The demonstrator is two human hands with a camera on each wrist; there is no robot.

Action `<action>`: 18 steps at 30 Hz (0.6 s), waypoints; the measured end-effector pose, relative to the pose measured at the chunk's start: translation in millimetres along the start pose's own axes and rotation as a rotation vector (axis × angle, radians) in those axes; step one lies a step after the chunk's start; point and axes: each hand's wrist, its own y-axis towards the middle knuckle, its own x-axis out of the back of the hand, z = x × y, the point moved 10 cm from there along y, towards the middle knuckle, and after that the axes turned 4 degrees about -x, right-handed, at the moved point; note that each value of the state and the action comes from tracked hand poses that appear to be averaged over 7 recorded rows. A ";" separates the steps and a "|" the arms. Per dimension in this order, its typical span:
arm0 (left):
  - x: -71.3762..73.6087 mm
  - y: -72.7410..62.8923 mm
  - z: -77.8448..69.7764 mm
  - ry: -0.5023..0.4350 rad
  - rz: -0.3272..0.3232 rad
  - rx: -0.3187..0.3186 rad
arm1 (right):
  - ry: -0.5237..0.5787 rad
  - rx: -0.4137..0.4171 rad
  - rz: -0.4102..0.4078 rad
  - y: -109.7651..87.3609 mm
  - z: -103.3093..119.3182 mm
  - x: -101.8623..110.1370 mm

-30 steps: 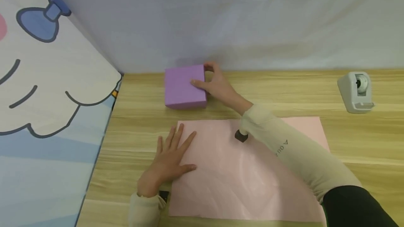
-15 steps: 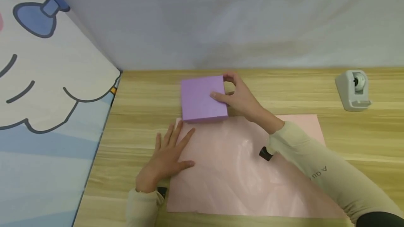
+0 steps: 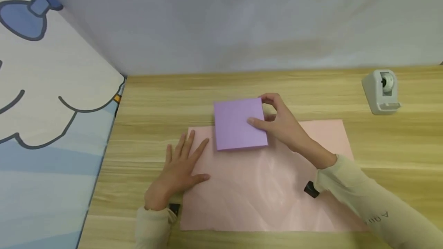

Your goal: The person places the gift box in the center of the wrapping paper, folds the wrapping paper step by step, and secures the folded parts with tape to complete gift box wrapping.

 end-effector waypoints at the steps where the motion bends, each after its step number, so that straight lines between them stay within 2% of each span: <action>1: -0.6 0.3 0.5 0.003 -0.005 -0.003 | 0.008 -0.001 0.003 -3.1 -1.6 1.5; 11: -6.6 1.3 4.6 0.005 0.007 0.000 | 0.023 -0.034 0.010 -34.6 -20.2 13.7; 18: 0.0 0.7 -2.8 -0.006 0.035 0.018 | 0.014 -0.044 -0.005 -58.9 -27.5 20.8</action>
